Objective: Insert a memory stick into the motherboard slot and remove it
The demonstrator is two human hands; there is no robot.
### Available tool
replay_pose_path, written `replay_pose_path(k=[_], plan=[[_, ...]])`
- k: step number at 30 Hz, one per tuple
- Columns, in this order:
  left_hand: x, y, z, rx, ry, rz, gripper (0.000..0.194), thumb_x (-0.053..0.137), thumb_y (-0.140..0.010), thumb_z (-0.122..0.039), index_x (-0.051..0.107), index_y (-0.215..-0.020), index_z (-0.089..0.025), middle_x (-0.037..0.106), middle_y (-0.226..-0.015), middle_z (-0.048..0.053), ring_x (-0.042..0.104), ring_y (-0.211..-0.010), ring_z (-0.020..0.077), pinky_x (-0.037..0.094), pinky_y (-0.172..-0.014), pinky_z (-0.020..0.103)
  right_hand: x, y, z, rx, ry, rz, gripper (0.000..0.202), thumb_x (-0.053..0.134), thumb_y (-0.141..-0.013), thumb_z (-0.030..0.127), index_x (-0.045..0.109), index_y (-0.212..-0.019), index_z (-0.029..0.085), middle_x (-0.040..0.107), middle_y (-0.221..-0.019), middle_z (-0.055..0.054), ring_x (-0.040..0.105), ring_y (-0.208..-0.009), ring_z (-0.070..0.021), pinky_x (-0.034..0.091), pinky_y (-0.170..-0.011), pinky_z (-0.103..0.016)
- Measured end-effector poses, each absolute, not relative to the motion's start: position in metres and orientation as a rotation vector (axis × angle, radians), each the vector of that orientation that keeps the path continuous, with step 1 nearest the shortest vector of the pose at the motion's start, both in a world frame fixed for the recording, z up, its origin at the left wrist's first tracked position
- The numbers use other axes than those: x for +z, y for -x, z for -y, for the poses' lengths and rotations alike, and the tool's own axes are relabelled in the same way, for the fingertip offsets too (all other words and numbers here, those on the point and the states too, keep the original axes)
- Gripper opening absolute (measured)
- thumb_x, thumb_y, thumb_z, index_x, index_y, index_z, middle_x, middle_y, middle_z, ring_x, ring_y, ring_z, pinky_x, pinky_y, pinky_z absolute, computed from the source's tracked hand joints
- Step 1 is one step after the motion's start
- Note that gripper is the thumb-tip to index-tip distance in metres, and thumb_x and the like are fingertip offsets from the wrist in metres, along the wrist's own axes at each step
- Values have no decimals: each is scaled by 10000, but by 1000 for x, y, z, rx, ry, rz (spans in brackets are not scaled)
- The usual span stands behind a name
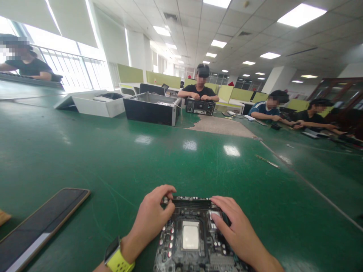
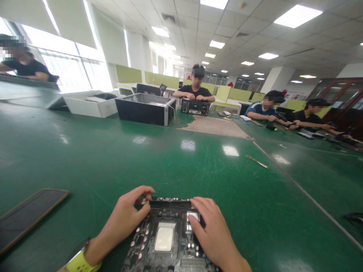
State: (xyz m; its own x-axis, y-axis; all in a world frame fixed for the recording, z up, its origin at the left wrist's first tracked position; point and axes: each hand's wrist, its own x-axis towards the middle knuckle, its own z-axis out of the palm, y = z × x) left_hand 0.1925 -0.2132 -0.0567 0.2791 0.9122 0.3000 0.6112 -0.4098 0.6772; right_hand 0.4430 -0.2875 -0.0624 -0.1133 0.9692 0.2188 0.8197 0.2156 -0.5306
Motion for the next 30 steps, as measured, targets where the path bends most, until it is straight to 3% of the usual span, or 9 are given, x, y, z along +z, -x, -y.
replay_pose_path(k=[19, 30], plan=[[-59, -192, 212, 947, -2087, -1361, 253, 466, -695, -137, 603, -901, -195, 630, -800, -4, 585, -753, 160, 450, -724, 285, -61, -442, 287, 406, 1640, 1984, 350, 457, -911, 371, 554, -1213, 222, 555, -1260, -75, 453, -1191, -231, 357, -1036, -429], [-53, -189, 208, 1020, -1905, -1381, 257, 362, -816, -226, 613, -865, -197, 646, -742, -16, 602, -722, 153, 439, -692, 259, -62, -442, 287, 367, 1626, 1970, 339, 478, -898, 359, 566, -1204, 242, 570, -1248, -57, 478, -1177, -222, 385, -1020, -402]])
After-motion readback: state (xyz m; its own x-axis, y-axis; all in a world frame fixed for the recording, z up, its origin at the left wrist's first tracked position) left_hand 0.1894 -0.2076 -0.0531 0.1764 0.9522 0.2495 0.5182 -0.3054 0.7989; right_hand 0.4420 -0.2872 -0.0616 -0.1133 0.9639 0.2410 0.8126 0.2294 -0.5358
